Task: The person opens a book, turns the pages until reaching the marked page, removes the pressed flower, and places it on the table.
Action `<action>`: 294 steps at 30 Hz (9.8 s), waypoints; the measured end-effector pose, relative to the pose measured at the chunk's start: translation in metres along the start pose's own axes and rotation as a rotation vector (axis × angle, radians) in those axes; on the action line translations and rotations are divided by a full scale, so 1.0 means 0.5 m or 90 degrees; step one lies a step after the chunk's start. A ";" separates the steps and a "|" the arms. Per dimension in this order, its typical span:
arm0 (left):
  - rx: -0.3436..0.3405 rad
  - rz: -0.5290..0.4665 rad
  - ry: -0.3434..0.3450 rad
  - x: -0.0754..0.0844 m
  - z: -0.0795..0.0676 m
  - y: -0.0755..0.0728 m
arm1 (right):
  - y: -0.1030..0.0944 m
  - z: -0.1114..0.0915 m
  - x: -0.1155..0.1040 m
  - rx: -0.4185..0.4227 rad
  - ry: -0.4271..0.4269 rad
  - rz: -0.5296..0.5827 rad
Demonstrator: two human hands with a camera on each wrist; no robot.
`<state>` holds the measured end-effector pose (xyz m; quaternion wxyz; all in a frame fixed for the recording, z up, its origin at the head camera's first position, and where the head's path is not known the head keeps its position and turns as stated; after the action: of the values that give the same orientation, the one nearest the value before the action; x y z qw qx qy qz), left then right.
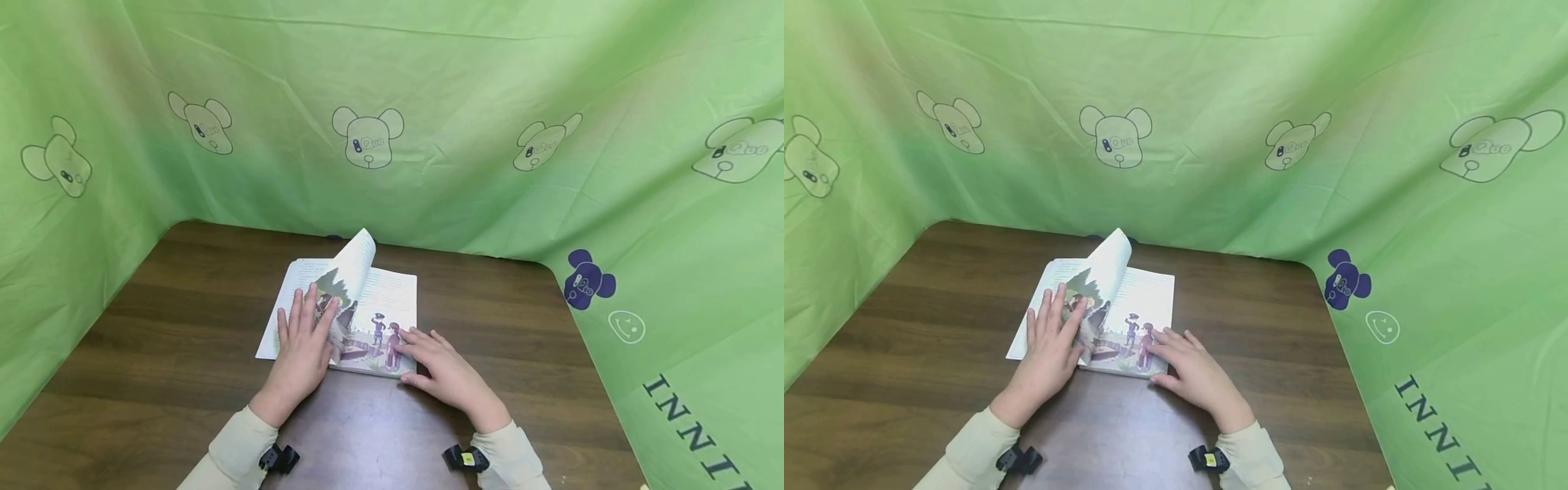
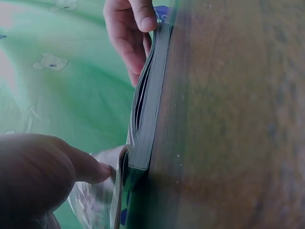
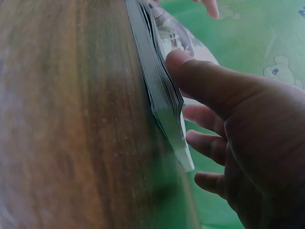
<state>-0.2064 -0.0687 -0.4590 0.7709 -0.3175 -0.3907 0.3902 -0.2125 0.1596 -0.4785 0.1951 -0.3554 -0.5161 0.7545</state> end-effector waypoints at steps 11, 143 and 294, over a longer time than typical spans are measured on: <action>-0.108 0.025 0.045 0.015 -0.012 0.033 | 0.005 0.000 -0.002 -0.024 -0.006 -0.009; -0.195 -0.018 -0.105 -0.011 -0.018 0.038 | -0.031 -0.005 -0.018 -0.020 -0.037 -0.045; -0.175 -0.064 -0.005 0.022 -0.014 0.049 | -0.052 0.009 -0.016 0.126 -0.016 -0.068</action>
<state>-0.2050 -0.0485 -0.4779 0.7370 -0.3990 -0.4588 0.2953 -0.2121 0.1616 -0.4508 0.2626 -0.2970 -0.4596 0.7947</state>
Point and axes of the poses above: each hand's wrist, its own z-axis towards the middle knuckle, its own y-axis out of the palm, x = y × z, the point moved 9 cm from there along z, towards the middle knuckle, and after that the axes turned 3 degrees about x, right-handed, at the moved point
